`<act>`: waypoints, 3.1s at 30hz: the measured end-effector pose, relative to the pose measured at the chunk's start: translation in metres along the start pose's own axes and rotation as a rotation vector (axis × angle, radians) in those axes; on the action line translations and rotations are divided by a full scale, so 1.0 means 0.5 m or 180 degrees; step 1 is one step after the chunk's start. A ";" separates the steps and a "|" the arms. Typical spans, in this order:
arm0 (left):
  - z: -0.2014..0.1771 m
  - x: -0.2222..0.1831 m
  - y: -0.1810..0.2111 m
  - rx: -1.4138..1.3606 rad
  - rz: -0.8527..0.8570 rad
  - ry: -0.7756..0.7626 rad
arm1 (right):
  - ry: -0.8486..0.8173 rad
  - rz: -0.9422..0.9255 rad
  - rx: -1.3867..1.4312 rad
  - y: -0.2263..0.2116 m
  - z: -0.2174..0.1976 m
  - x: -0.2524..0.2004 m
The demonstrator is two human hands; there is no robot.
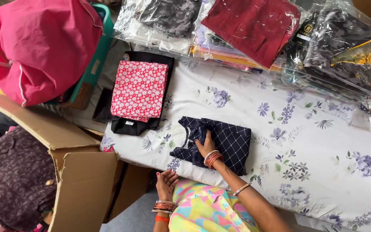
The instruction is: The person is folding clothes at the folding station.
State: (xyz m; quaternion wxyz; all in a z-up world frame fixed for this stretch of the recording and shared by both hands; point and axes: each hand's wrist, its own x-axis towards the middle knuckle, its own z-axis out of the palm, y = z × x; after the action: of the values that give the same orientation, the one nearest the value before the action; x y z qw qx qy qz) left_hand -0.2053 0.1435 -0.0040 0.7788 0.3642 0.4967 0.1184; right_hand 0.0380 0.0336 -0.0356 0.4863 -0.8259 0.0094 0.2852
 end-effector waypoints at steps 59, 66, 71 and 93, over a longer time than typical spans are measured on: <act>0.259 0.231 0.005 0.1887 -0.1101 -0.1253 | 0.1113 0.0662 0.0525 0.224 -0.249 -0.052; 0.262 0.241 -0.017 0.1366 -0.1339 -0.0984 | 0.0509 0.0113 0.0392 0.120 -0.287 -0.068; 0.276 0.240 -0.075 0.1082 -0.1156 -0.0628 | 0.0437 -0.2079 -0.0502 0.012 -0.311 -0.125; 0.471 0.081 -0.128 -0.0416 -0.1204 -0.0802 | 0.0670 -0.3904 -0.2808 0.145 -0.614 -0.255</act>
State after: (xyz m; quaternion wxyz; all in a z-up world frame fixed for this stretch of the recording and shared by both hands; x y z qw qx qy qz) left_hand 0.0054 0.0144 -0.0187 0.8649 0.2253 0.4463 -0.0441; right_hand 0.0516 -0.2863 0.0795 0.1792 -0.8238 -0.5195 -0.1390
